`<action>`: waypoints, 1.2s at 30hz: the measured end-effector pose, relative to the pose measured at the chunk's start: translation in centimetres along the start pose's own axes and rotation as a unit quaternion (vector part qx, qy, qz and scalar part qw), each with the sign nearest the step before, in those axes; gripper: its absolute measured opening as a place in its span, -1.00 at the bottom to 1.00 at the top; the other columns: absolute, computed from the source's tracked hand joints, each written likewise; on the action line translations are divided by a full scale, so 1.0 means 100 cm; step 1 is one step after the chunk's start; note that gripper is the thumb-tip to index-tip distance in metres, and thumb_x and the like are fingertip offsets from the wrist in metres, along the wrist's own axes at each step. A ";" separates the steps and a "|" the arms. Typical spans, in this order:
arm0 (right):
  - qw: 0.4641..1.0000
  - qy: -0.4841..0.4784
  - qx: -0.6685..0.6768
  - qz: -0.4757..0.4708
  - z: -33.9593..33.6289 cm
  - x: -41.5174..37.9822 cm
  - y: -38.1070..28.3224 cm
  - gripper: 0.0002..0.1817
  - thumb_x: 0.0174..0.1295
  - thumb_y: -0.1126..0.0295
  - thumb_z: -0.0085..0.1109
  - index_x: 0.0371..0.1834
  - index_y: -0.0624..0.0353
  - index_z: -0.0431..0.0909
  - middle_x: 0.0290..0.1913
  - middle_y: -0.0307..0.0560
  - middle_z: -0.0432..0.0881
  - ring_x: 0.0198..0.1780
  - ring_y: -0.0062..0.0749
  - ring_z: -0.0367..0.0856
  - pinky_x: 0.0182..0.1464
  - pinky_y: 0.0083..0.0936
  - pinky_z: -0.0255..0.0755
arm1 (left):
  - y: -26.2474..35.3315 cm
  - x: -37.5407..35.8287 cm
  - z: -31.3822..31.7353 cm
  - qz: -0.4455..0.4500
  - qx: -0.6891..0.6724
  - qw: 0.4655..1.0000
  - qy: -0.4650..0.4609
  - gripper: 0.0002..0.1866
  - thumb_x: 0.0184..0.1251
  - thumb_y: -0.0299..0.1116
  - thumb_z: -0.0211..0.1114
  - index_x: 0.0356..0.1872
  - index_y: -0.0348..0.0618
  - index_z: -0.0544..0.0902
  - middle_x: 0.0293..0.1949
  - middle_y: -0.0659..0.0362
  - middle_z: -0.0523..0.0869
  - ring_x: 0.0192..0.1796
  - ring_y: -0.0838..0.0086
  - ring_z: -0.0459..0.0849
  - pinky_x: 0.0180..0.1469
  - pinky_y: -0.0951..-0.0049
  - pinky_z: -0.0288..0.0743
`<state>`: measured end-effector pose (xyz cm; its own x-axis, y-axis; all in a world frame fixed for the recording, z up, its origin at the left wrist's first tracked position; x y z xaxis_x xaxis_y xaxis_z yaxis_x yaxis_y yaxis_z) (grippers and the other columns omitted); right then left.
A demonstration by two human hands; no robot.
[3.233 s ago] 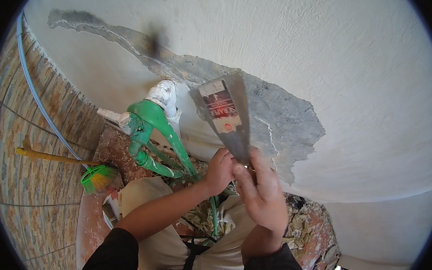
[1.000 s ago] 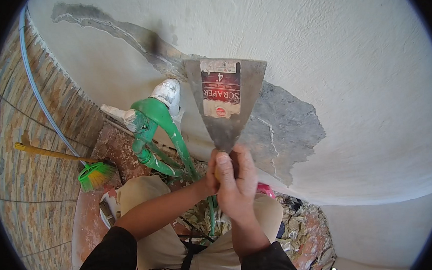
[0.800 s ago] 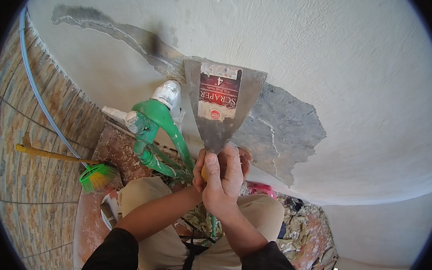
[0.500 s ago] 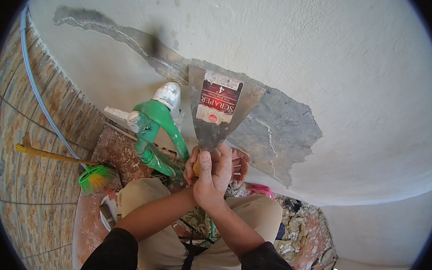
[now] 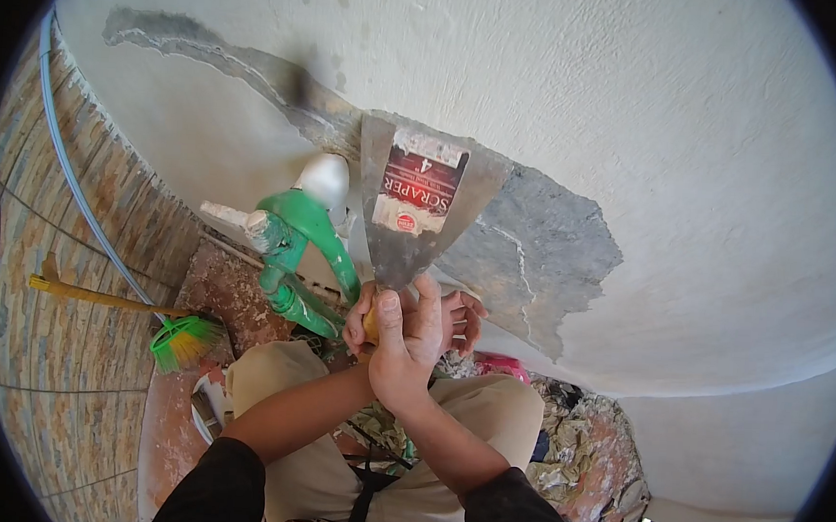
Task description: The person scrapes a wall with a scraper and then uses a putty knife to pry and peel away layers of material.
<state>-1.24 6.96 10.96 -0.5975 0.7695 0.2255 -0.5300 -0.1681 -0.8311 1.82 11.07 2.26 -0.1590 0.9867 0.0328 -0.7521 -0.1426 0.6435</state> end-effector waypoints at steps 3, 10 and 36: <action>0.998 0.011 0.058 0.019 0.001 0.001 0.008 -0.66 0.51 0.32 -0.18 0.29 -0.19 0.12 -0.27 -0.01 0.36 -0.54 -0.40 0.37 -0.56 -0.53 0.30 | 0.009 -0.001 0.008 -0.009 -0.015 1.000 -0.025 -0.02 0.16 0.60 -0.36 -0.03 -0.26 0.44 -0.36 0.16 0.50 -0.30 0.46 0.45 -0.25 0.46 0.33; 0.983 -0.007 0.181 0.034 0.006 -0.001 0.011 -0.67 0.49 0.43 -0.17 0.28 -0.06 0.18 -0.25 0.01 0.39 -0.46 -0.40 0.41 -0.49 -0.53 0.34 | -0.005 0.001 0.002 -0.038 -0.039 0.998 -0.040 -0.17 0.28 0.43 -0.26 -0.03 -0.26 0.45 -0.35 0.14 0.51 -0.28 0.44 0.48 -0.23 0.44 0.36; 0.984 -0.010 0.168 0.066 0.010 0.000 0.002 -0.69 0.47 0.41 -0.10 0.22 0.22 0.28 -0.32 -0.02 0.41 -0.50 -0.41 0.41 -0.48 -0.51 0.32 | -0.006 0.005 -0.002 -0.066 -0.059 0.994 -0.056 -0.42 0.51 0.13 -0.12 -0.04 -0.30 0.46 -0.32 0.12 0.53 -0.26 0.44 0.51 -0.23 0.47 0.38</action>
<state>-1.92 6.30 11.32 -0.6846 0.7155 0.1395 -0.6135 -0.4623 -0.6402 2.03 11.65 1.76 0.0137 0.9990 0.0431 -0.8330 -0.0124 0.5531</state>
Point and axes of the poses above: each hand's wrist, its own x-axis towards the middle knuckle, its own z-axis out of the palm, y = z × x, the point moved 10 cm from there along x, towards the middle knuckle
